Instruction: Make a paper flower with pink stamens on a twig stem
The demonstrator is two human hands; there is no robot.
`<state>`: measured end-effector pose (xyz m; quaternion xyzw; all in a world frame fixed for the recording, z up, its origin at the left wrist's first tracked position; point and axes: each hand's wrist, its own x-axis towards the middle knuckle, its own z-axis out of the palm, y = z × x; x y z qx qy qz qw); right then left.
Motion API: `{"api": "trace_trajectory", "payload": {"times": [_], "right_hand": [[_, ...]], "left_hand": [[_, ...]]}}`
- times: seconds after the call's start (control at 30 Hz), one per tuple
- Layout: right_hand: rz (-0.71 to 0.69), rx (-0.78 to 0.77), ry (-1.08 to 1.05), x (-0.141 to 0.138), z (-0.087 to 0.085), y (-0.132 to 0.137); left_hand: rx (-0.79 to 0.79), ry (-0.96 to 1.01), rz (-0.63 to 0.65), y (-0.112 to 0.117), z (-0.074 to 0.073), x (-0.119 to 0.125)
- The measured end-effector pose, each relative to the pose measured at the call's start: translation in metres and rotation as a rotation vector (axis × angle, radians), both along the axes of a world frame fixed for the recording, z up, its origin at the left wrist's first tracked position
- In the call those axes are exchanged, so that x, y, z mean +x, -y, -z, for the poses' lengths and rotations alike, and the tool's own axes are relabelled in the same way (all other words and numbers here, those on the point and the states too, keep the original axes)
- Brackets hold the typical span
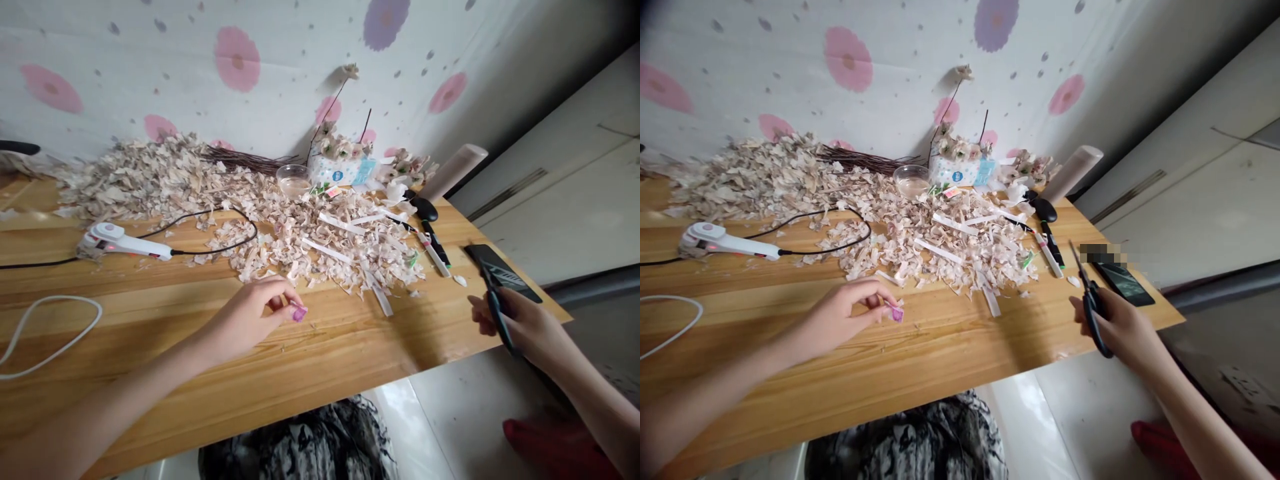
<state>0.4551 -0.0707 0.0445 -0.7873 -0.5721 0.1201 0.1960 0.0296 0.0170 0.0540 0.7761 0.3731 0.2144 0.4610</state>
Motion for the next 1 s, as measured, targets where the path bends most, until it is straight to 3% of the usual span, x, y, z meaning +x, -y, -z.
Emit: {"api": "trace_trajectory", "payload": {"times": [0.1, 0.2, 0.27, 0.43, 0.63, 0.73, 0.83, 1.0], "right_hand": [[-0.165, -0.136, -0.556, -0.038, -0.010, -0.007], [-0.388, -0.301, -0.814, -0.083, -0.009, -0.020], [-0.499, -0.332, -0.952, -0.115, -0.005, -0.031], [-0.516, -0.143, -1.268, -0.183, 0.006, -0.066], [-0.511, 0.085, -1.298, -0.200, 0.014, -0.098], [-0.511, 0.112, -1.245, -0.199, 0.019, -0.104], [-0.502, 0.107, -1.228, -0.200, 0.024, -0.105], [-0.501, 0.064, -1.225, -0.201, 0.029, -0.101]], "left_hand": [[0.112, 0.173, -0.035, 0.003, -0.012, 0.004], [0.432, 0.269, -0.074, 0.005, -0.015, 0.008], [0.611, 0.284, -0.049, 0.007, -0.011, 0.010], [0.805, 0.204, 0.097, 0.008, 0.004, 0.013], [0.921, 0.155, 0.119, -0.002, 0.023, 0.018], [0.829, 0.159, 0.088, -0.005, 0.034, 0.017], [0.627, 0.273, 0.010, -0.003, 0.042, 0.016], [-0.036, 0.436, -0.203, 0.005, 0.042, 0.027]]}}
